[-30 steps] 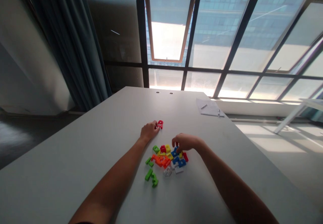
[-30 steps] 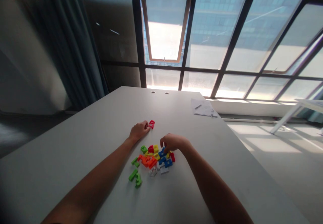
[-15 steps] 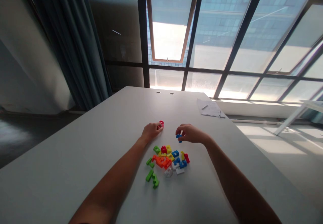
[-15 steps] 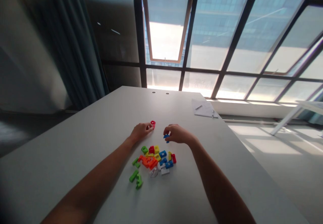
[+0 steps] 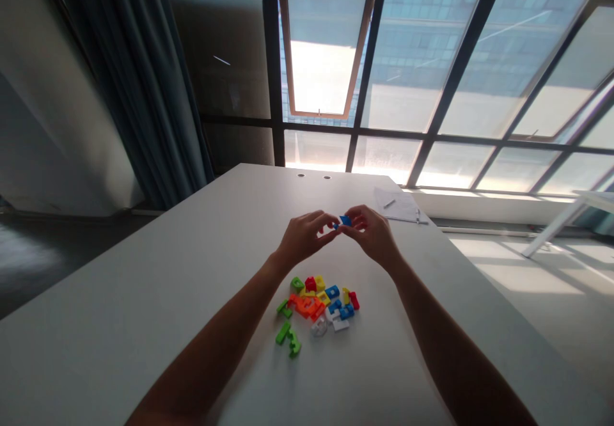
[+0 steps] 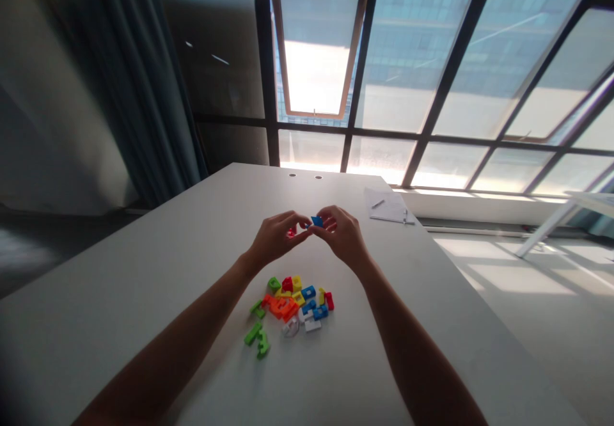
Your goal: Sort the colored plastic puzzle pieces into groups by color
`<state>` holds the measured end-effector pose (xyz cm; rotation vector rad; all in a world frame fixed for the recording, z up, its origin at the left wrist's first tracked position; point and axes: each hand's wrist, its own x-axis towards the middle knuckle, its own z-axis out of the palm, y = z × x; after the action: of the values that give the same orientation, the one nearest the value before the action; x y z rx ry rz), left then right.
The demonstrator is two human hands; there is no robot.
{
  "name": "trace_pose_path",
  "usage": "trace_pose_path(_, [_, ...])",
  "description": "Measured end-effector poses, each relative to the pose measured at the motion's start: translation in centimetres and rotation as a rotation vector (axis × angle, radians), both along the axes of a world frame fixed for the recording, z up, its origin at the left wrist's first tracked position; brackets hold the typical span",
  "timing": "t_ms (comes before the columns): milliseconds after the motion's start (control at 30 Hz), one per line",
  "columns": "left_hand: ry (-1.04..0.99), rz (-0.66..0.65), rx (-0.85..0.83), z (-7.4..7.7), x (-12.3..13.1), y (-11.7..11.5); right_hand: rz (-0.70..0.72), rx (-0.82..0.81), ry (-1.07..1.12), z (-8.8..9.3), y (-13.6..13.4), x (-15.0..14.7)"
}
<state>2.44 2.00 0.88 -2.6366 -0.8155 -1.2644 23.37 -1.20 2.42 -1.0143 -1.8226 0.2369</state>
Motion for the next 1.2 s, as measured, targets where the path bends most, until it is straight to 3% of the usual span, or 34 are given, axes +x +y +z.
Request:
trace_pose_path(233, [-0.126,0.085,0.049,1.4,-0.8,-0.4,0.058,0.064,-0.039,0.6,-0.6,0.2])
trace_pose_path(433, [-0.094,0.120,0.057,2.7,-0.7,-1.3,0.068,0.149,-0.105,0.8,-0.9,-0.1])
trace_pose_path(967, [-0.114,0.087,-0.003,3.0,-0.9,-1.1,0.037,0.187,-0.119,0.4,-0.7,0.1])
trace_pose_path(1200, [-0.097,0.085,-0.049,2.1,-0.5,-0.7,0.029,0.212,-0.145,0.1,-0.4,0.0])
